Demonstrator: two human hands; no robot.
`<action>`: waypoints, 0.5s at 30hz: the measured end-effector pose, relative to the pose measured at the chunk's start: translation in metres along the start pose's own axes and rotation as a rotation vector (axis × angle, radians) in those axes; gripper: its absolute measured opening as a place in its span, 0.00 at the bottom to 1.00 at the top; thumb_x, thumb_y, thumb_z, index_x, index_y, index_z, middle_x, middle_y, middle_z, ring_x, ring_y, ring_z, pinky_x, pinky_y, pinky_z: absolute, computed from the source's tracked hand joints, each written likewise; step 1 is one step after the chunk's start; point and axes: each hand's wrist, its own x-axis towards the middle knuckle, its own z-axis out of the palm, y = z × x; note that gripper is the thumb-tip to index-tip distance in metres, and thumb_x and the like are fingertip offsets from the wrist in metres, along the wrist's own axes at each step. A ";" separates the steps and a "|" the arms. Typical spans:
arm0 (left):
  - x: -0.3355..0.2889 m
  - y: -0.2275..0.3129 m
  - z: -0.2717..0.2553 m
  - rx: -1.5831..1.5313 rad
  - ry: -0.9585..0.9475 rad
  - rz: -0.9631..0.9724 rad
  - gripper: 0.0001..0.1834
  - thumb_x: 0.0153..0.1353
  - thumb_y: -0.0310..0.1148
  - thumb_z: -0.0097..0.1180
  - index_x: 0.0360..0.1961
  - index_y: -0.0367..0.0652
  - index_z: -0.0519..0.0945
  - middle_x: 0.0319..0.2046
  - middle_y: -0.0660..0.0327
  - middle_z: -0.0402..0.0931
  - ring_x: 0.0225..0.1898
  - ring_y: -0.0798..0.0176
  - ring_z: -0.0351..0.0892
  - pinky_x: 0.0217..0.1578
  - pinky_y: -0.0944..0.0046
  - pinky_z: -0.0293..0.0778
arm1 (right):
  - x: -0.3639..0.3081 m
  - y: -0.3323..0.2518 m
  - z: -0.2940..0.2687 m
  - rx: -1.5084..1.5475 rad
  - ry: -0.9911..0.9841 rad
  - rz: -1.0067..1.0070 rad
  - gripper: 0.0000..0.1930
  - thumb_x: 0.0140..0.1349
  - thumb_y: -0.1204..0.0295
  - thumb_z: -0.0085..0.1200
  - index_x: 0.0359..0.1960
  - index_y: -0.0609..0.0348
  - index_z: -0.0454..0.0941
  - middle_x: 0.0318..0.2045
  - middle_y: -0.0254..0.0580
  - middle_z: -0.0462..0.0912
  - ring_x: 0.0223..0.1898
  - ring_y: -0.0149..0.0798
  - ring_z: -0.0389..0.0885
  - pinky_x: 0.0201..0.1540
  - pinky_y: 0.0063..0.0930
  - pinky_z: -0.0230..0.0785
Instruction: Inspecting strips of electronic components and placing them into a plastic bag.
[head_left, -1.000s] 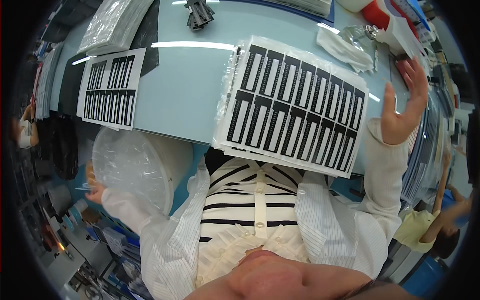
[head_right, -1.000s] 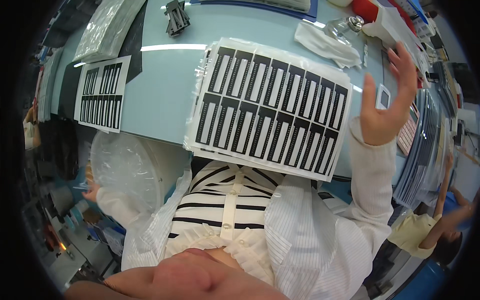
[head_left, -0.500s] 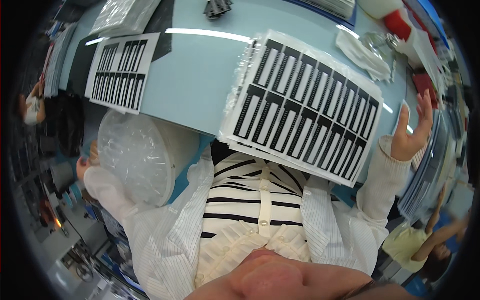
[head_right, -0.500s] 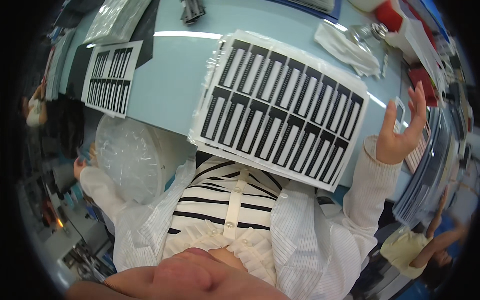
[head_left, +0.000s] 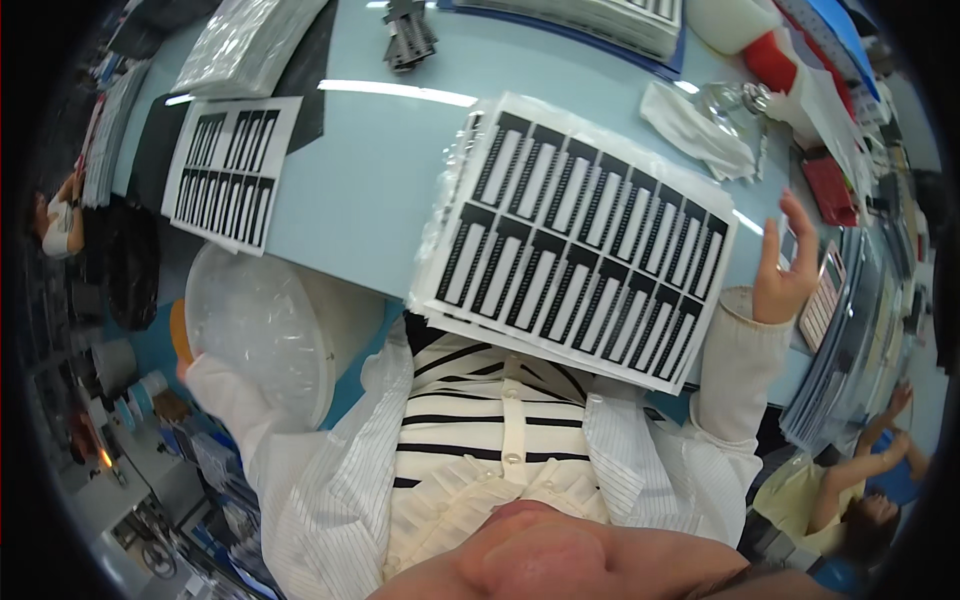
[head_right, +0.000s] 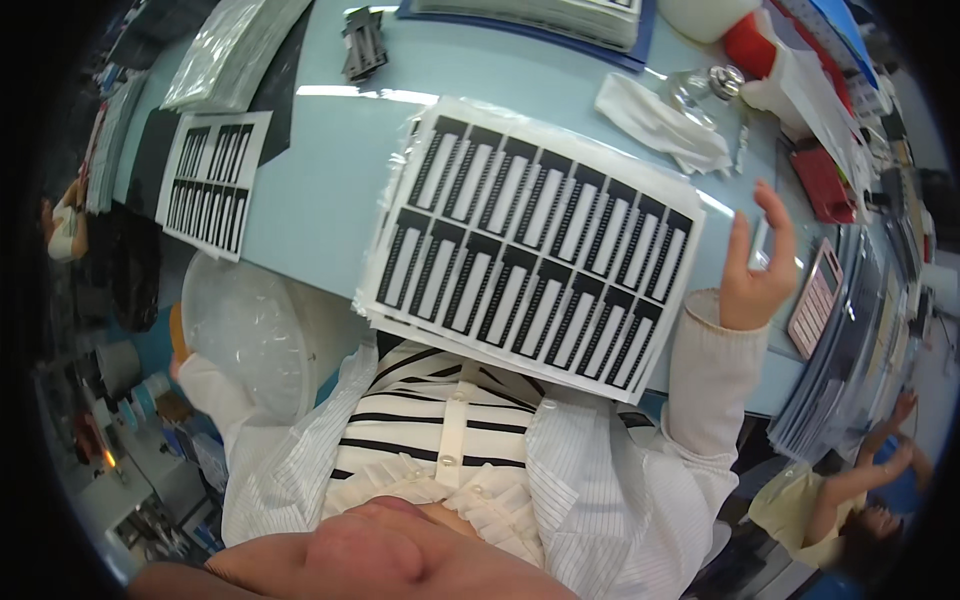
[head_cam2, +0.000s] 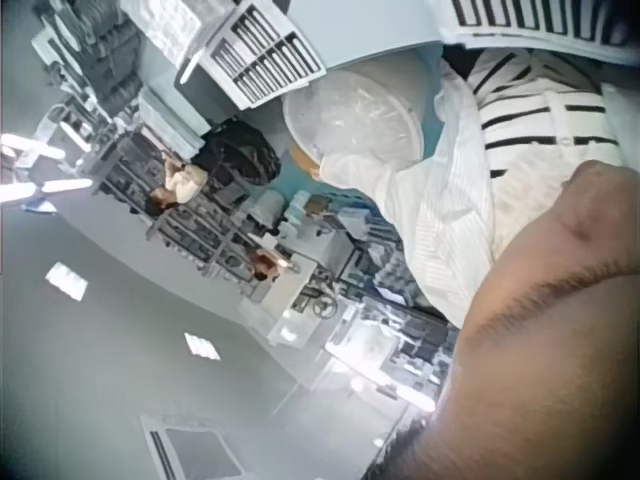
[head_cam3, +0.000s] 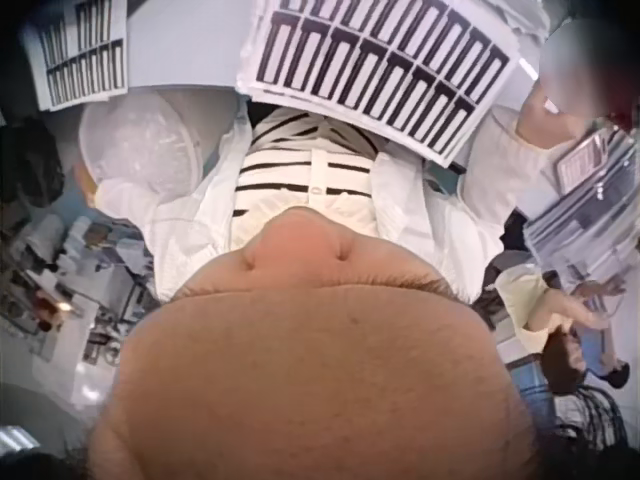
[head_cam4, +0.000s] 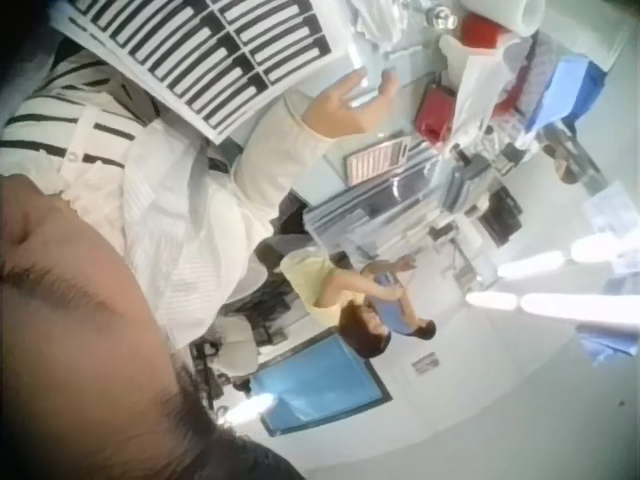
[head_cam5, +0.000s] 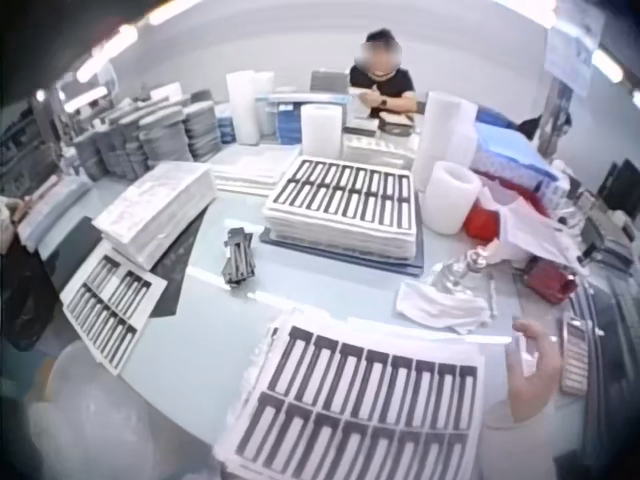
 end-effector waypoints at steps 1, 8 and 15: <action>0.025 0.009 0.000 -0.041 0.106 0.067 0.16 0.52 0.47 0.59 0.37 0.50 0.80 0.36 0.62 0.78 0.35 0.67 0.76 0.37 0.59 0.70 | -0.001 0.006 0.001 0.031 -0.036 0.007 0.13 0.56 0.78 0.51 0.44 0.66 0.74 0.44 0.44 0.77 0.45 0.35 0.75 0.50 0.27 0.64; 0.199 0.311 0.018 0.594 -0.049 0.309 0.10 0.50 0.46 0.60 0.32 0.56 0.83 0.29 0.71 0.79 0.39 0.71 0.77 0.57 0.49 0.55 | -0.007 0.007 0.003 0.162 -0.343 0.086 0.10 0.54 0.76 0.54 0.39 0.65 0.76 0.35 0.38 0.79 0.35 0.28 0.75 0.35 0.18 0.67; 0.212 0.444 0.045 -0.297 -0.245 0.748 0.04 0.51 0.23 0.55 0.28 0.41 0.81 0.28 0.60 0.78 0.37 0.59 0.76 0.52 0.54 0.62 | -0.009 -0.002 0.010 0.269 -0.378 0.309 0.12 0.54 0.75 0.55 0.40 0.64 0.76 0.36 0.38 0.79 0.36 0.28 0.75 0.37 0.19 0.67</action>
